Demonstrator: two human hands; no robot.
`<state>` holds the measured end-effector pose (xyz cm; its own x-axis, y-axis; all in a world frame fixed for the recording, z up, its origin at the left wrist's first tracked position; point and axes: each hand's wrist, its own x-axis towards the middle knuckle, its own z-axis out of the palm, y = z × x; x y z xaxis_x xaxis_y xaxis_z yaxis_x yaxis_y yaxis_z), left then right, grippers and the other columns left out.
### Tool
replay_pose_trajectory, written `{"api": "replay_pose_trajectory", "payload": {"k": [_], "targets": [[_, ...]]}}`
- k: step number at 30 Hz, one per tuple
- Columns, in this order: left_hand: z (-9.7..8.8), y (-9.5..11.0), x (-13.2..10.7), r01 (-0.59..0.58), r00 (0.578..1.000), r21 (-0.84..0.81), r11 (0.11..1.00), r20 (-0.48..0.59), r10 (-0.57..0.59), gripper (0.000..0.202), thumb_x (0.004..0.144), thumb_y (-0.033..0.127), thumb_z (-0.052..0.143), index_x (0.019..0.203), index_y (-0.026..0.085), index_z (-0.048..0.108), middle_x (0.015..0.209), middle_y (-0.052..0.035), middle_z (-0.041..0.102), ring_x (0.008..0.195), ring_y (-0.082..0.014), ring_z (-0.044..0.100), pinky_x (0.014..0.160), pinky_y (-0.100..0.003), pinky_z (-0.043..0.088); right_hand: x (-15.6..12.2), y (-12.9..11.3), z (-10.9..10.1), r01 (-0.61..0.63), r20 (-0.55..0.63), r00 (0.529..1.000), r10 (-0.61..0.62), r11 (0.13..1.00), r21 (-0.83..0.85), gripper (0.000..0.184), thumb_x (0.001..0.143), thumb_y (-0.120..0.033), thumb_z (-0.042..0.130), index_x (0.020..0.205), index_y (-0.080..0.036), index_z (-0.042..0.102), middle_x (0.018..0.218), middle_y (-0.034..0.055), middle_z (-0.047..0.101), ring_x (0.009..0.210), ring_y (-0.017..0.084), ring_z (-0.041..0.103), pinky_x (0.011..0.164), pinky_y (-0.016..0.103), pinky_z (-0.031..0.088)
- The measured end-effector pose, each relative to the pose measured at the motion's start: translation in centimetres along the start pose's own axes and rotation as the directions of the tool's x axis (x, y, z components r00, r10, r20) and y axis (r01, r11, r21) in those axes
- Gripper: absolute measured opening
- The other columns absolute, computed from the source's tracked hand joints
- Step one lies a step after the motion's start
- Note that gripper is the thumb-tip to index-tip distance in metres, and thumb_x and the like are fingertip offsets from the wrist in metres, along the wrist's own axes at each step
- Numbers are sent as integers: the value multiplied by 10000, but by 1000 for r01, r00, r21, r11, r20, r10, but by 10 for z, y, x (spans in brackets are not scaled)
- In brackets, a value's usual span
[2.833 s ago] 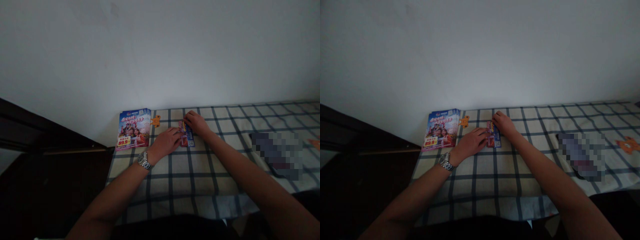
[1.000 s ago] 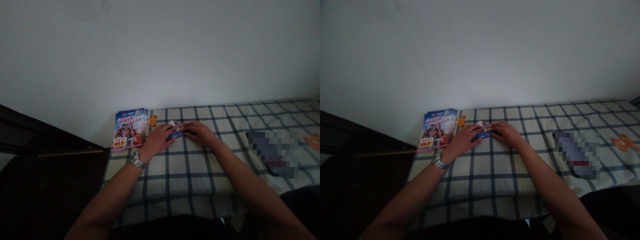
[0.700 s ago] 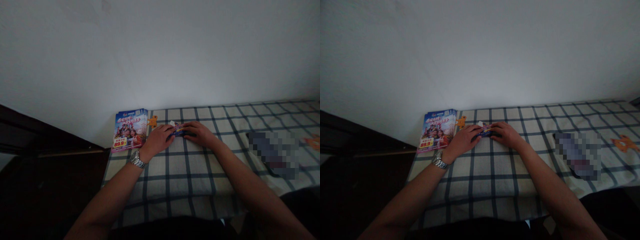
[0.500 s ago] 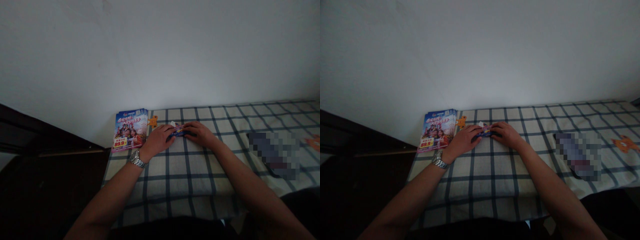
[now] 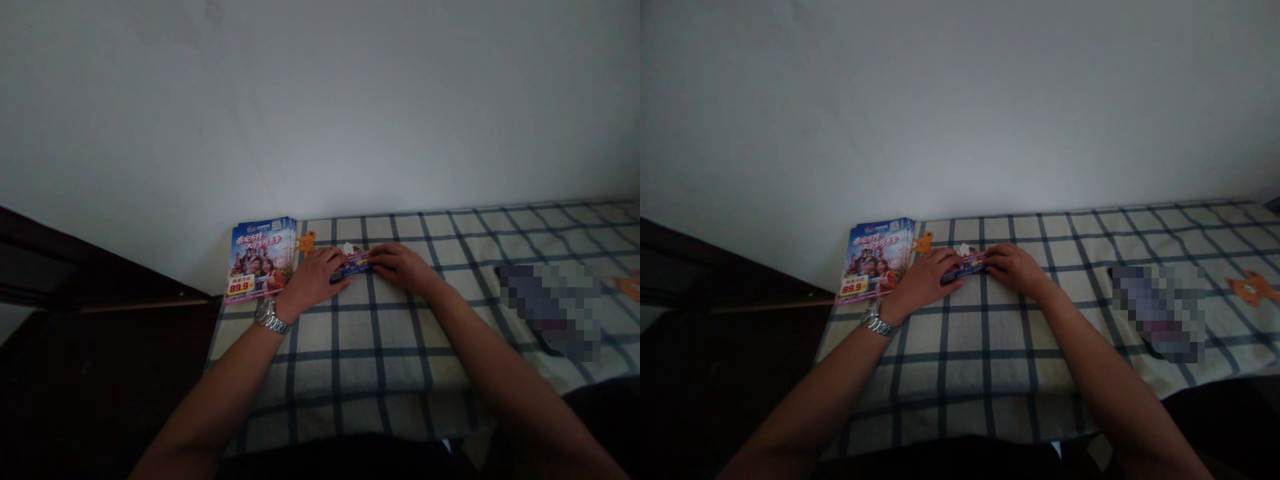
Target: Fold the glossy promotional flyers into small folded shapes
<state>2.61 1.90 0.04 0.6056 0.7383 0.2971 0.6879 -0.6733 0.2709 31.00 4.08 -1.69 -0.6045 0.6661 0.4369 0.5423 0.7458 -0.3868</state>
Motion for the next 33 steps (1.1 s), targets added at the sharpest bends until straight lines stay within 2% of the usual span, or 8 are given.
{"api": "replay_pose_trajectory", "payload": {"k": [4,9,14,18,24,29,33], "targets": [[-2,-2,1,-14,1000,3,1000,10,14,376,942,354,704,1277,206,619,1293,-89,639,1208,-288,592,1070,-484,511,0,-1,-2,-4,12,1000,4,1000,13,242,968,-240,659,1171,-278,785,1230,98,740,1116,282,704,987,498,590],[-2,-1,1,-10,1000,-2,1000,-29,10,245,1004,267,598,1235,202,648,1274,-76,658,1187,-263,607,1064,-460,518,0,0,-2,2,13,1000,-2,1000,-1,239,960,-256,679,1181,-268,771,1230,101,737,1110,281,699,980,488,588],[1,-3,2,-2,999,-7,1000,-44,2,230,1020,259,577,1224,197,665,1241,-65,671,1142,-249,625,1022,-442,543,-1,7,4,-7,-2,1000,7,1000,-21,243,962,-245,671,1188,-259,762,1204,99,752,1094,288,705,964,494,591],[0,-3,1,2,999,-28,1000,-42,-4,230,1021,272,583,1223,203,670,1240,-60,663,1136,-240,626,1010,-430,549,0,6,3,-6,-9,1000,5,1000,-24,209,986,-218,626,1124,-258,777,1190,91,764,1066,270,721,948,466,595],[-3,-5,0,-16,999,-8,1000,-37,16,330,968,316,679,1282,218,656,1232,-83,634,1125,-260,621,999,-449,549,-1,3,-2,-85,-72,994,85,996,1,189,994,-237,616,1123,-247,754,1146,81,777,1056,263,725,946,438,592],[-3,-8,2,-11,991,-102,995,-131,-2,215,1034,251,569,1224,214,661,1147,-69,664,1064,-216,643,951,-386,558,-1,0,-5,-116,-180,976,118,993,23,149,997,-253,623,1099,-241,730,1073,72,781,1008,251,730,907,412,589],[-3,-6,2,53,974,-187,981,-209,-93,166,1041,280,570,1160,205,659,1118,-58,691,1057,-207,661,962,-376,553,-1,-6,-8,-122,-268,954,136,990,67,117,1000,-302,643,1045,-235,728,983,64,772,913,231,730,825,372,586]]}}
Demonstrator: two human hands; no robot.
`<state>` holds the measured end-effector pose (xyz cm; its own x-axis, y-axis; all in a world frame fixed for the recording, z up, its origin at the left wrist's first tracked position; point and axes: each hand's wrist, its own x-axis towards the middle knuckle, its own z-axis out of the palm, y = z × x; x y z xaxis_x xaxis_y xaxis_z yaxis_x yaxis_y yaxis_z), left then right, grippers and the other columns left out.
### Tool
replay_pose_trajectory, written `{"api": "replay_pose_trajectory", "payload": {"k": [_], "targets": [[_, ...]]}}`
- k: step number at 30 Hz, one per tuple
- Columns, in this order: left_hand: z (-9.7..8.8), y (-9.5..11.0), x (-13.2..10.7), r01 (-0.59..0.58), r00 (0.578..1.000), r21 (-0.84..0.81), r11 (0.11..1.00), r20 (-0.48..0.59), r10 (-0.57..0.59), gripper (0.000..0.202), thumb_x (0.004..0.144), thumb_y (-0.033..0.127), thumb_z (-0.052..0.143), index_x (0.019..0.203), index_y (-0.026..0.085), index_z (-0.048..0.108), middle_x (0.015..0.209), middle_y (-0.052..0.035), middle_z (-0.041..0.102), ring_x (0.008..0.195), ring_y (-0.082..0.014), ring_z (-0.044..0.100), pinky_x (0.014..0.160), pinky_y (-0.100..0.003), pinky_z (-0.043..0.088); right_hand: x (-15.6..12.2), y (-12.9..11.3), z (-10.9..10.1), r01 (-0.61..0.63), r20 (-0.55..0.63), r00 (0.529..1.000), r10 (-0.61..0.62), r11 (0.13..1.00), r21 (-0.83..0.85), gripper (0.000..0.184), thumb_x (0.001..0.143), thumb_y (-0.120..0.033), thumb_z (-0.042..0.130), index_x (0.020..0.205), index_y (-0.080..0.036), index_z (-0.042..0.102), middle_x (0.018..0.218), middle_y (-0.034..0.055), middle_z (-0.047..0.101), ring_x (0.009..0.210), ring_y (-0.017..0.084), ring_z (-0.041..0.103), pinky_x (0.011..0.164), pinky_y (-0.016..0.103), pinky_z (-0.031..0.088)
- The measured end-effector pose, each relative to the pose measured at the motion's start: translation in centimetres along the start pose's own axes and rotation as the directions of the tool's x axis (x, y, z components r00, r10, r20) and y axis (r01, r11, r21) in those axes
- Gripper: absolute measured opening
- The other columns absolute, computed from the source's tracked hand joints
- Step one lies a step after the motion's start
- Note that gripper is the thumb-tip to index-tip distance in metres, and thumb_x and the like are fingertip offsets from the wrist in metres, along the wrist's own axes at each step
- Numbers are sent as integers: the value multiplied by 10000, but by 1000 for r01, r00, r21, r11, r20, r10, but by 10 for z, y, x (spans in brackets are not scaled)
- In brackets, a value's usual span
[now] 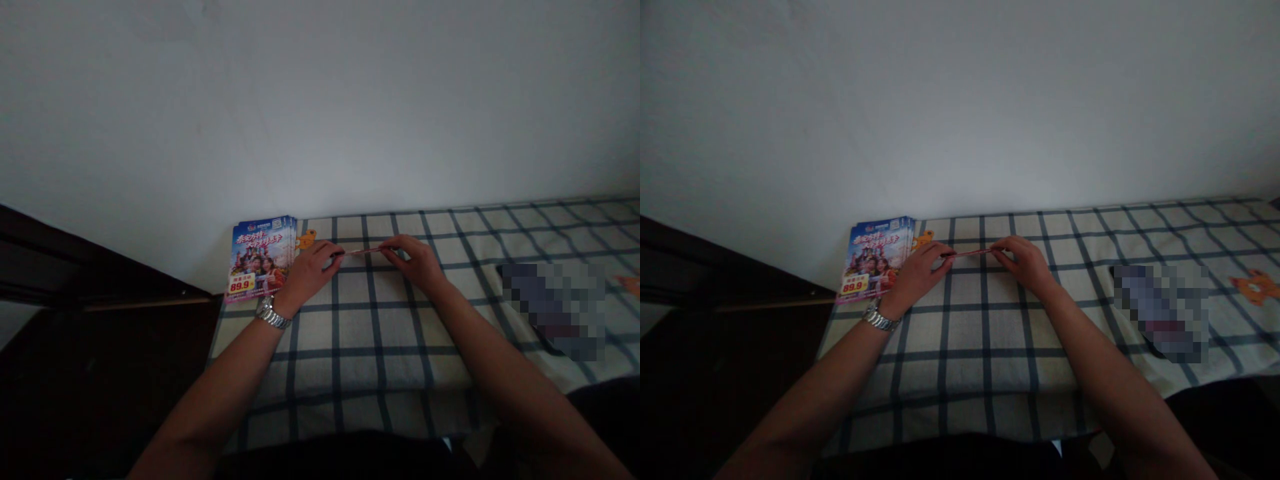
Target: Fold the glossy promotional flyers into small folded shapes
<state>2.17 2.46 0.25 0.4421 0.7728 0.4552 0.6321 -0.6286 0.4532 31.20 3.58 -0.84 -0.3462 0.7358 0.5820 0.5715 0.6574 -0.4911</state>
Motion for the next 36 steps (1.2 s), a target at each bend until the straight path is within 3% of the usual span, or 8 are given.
{"api": "replay_pose_trajectory", "payload": {"k": [5,11,16,21,25,30,33,36], "targets": [[3,1,-2,143,986,-66,988,-76,-147,198,1016,339,617,1140,189,654,1037,-49,715,944,-199,686,881,-343,563,-3,-4,0,-89,-53,995,90,996,18,187,996,-374,644,1021,-216,739,883,55,763,781,214,715,710,335,565],[8,-3,-1,266,963,-160,951,-4,-270,294,991,379,649,1225,205,610,992,-30,729,841,-181,695,782,-314,567,-4,2,7,-223,-4,975,223,974,28,260,983,-423,627,1040,-202,753,880,64,783,730,208,715,690,333,573],[10,-1,-1,286,958,-113,952,37,-284,369,989,310,651,1336,212,569,1055,-45,733,897,-197,708,844,-350,581,-3,5,9,-243,64,968,244,970,-19,239,972,-383,638,1065,-195,752,896,72,776,767,223,713,711,345,566],[12,-4,-1,174,985,29,984,-17,-174,571,982,304,664,1502,213,446,1282,-109,657,1135,-251,653,1011,-440,556,-2,6,9,-188,126,972,198,978,-87,227,962,-318,656,1123,-190,751,947,86,745,821,236,695,748,359,556],[9,-2,0,22,999,153,988,-41,-16,378,1010,288,617,1377,206,583,1352,-117,585,1280,-273,559,1141,-483,473,-3,9,11,-151,151,975,165,984,-97,283,960,-305,665,1218,-211,735,1053,102,717,930,258,690,829,385,566],[7,6,-1,-205,968,73,976,166,191,278,1037,277,574,1302,240,649,1327,-79,620,1266,-247,568,1125,-469,484,-5,14,15,-142,154,975,158,984,-108,341,947,-313,688,1273,-220,722,1077,102,691,960,262,680,873,408,576],[10,8,-2,-254,936,14,967,256,242,268,1040,289,573,1290,252,662,1303,-67,638,1254,-238,581,1143,-477,467,-5,16,16,-144,139,978,157,984,-100,371,939,-316,696,1300,-235,712,1112,105,672,991,265,674,899,420,581],[13,7,-2,-254,928,-8,967,280,246,258,1035,288,580,1273,252,673,1320,-72,629,1263,-242,577,1147,-486,462,-5,17,16,-137,125,981,150,985,-104,377,932,-318,704,1302,-245,715,1143,111,654,1012,273,668,908,434,584]]}}
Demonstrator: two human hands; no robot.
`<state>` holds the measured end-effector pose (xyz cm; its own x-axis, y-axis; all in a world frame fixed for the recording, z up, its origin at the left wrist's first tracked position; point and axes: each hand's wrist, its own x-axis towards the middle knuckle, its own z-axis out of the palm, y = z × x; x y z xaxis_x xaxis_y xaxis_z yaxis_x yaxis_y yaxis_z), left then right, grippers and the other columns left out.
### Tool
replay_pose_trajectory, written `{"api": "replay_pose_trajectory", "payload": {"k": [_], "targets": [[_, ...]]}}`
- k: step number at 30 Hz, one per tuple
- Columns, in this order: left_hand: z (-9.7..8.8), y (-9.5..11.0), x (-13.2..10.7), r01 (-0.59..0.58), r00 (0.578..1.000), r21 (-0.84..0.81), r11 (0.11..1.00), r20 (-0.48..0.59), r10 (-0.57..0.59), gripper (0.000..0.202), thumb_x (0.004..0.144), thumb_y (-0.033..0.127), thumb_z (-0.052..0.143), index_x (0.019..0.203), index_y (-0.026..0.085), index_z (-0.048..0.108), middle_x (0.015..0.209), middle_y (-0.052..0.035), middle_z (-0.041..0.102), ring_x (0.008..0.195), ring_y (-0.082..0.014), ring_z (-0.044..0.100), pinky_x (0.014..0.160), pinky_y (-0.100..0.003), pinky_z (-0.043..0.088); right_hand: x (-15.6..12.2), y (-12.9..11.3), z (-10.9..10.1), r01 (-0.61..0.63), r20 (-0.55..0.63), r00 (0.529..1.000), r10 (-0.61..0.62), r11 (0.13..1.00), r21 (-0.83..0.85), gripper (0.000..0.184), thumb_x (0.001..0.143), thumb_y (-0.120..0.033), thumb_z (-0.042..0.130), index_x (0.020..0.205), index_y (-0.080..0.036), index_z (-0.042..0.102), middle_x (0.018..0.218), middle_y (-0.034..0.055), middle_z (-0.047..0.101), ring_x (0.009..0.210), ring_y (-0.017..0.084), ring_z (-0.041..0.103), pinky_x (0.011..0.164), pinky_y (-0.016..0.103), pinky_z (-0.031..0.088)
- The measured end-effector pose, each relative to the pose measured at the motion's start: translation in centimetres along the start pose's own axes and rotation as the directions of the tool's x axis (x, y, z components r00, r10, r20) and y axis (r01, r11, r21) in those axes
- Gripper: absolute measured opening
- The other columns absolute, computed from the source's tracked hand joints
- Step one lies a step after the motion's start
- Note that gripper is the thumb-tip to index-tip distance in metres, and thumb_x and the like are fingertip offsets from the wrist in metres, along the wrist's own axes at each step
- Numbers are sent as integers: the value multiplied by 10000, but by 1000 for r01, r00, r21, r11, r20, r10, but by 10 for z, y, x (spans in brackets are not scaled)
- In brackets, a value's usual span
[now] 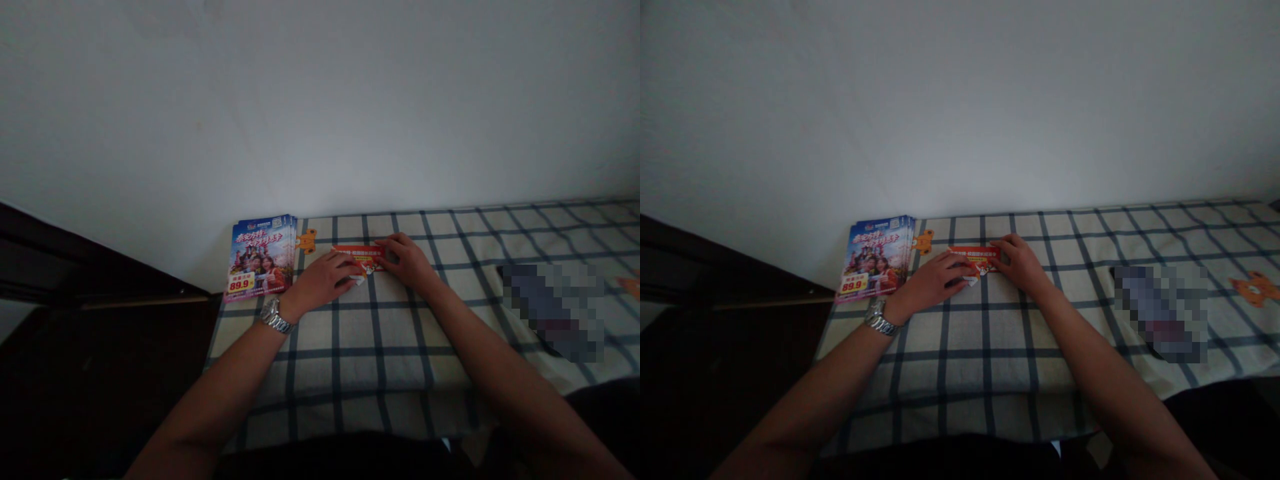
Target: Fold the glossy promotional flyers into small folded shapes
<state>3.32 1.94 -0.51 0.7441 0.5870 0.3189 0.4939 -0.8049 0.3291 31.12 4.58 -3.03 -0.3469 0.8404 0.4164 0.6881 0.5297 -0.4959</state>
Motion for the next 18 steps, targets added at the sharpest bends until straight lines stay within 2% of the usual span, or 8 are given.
{"api": "replay_pose_trajectory", "payload": {"k": [8,18], "targets": [[-1,2,1,32,999,5,999,27,-33,268,1032,303,577,1281,269,670,1341,-71,619,1286,-249,564,1160,-496,449,0,2,1,133,51,990,-130,989,-68,267,976,-263,637,1210,-257,765,1186,119,688,1053,297,641,944,486,543],[-5,8,0,25,998,46,999,54,-27,330,1027,336,587,1347,277,640,1366,-87,595,1299,-273,543,1154,-510,444,0,-1,0,146,80,987,-139,986,-77,240,980,-235,630,1162,-230,787,1180,133,696,1037,293,634,938,478,538]]}}
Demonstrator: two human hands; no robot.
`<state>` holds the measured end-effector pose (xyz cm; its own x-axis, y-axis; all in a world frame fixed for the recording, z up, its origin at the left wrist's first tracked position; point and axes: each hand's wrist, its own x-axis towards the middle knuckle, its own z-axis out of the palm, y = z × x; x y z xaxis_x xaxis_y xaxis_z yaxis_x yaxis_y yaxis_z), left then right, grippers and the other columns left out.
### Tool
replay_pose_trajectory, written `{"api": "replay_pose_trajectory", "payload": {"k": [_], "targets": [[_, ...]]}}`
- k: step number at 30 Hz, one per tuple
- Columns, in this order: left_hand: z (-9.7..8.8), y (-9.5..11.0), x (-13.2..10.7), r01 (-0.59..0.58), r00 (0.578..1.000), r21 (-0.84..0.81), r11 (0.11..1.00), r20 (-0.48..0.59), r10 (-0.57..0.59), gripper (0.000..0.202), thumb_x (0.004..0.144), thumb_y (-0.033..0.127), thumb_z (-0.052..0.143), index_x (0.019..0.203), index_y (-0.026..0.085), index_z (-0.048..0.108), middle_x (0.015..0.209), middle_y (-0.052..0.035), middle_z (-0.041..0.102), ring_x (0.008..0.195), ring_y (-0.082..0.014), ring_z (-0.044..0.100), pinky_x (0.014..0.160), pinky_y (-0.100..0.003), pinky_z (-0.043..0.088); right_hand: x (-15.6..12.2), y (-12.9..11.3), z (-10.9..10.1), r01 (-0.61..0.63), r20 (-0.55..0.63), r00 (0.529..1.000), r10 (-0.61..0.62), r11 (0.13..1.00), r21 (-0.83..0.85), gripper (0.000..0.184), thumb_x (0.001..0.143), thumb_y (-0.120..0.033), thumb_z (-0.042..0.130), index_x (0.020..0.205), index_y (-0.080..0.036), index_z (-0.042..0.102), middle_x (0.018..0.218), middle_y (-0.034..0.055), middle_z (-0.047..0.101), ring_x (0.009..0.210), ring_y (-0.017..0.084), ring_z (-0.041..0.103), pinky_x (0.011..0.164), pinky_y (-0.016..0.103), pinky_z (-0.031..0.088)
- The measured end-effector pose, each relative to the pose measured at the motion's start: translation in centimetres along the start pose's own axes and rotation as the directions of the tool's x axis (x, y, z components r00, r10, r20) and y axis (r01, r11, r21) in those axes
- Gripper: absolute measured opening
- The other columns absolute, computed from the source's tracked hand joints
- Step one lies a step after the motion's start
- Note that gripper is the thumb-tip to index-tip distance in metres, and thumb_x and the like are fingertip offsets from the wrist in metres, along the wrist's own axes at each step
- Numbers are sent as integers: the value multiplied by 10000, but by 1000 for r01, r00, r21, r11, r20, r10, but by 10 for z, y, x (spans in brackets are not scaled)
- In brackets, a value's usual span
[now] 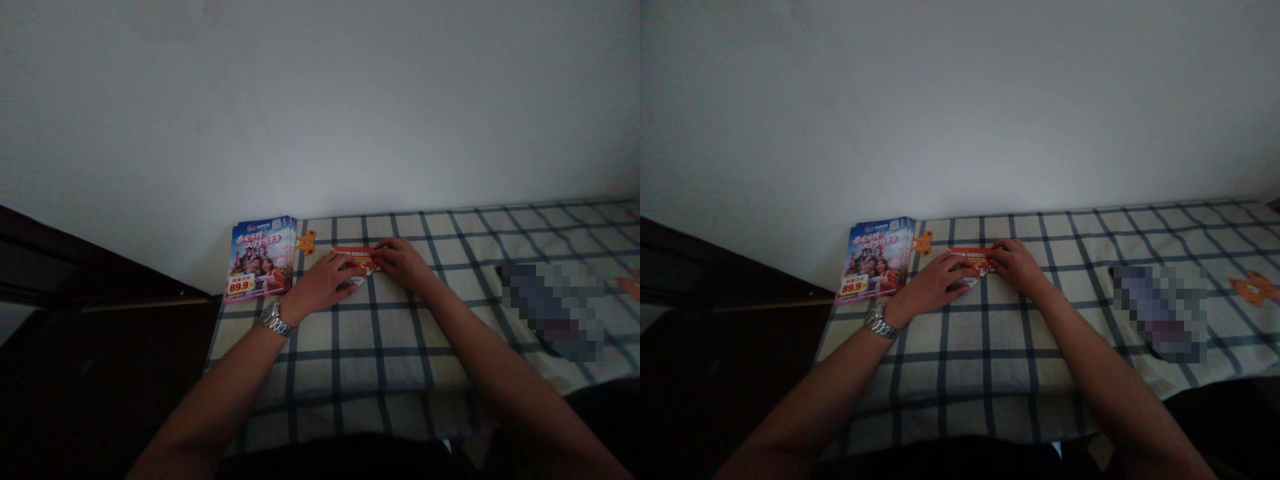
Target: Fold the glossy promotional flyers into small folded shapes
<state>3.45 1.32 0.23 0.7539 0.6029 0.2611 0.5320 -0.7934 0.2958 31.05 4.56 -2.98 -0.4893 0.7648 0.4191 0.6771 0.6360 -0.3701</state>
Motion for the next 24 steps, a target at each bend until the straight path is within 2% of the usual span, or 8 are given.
{"api": "replay_pose_trajectory", "payload": {"k": [3,7,14,20,24], "targets": [[1,0,-1,7,1000,21,1000,0,-7,322,1033,354,574,1342,298,645,1378,-86,583,1311,-276,537,1157,-525,439,0,-1,-1,9,-1,1000,-9,1000,-6,232,982,-234,628,1151,-221,787,1177,135,694,1046,293,634,939,473,535],[1,-3,-1,42,999,33,999,-28,-41,280,1038,353,567,1286,275,671,1366,-85,586,1306,-271,542,1143,-504,461,0,-3,-3,20,-8,1000,-20,1000,-6,212,993,-289,630,1113,-223,793,1161,128,699,1043,289,635,938,473,535],[-2,-8,-3,193,976,118,974,-123,-178,319,1018,336,601,1320,249,655,1433,-95,563,1329,-306,522,1141,-527,468,0,-6,-8,92,-17,996,-92,996,10,171,985,-309,651,994,-240,807,1172,108,720,1070,287,650,948,481,547],[2,-9,-3,227,967,81,970,-136,-215,390,1018,332,593,1394,232,603,1422,-102,593,1317,-303,545,1151,-526,458,0,-14,-6,179,49,981,-187,975,132,161,965,-324,686,1054,-269,809,1328,111,704,1254,311,642,1074,545,526],[3,-7,-2,233,965,70,970,-137,-222,435,1010,367,606,1421,228,576,1473,-104,564,1358,-299,531,1179,-507,436,0,-19,-3,231,94,963,-251,956,180,218,978,-331,675,1165,-285,777,1284,95,739,1257,288,660,1119,527,509]]}}
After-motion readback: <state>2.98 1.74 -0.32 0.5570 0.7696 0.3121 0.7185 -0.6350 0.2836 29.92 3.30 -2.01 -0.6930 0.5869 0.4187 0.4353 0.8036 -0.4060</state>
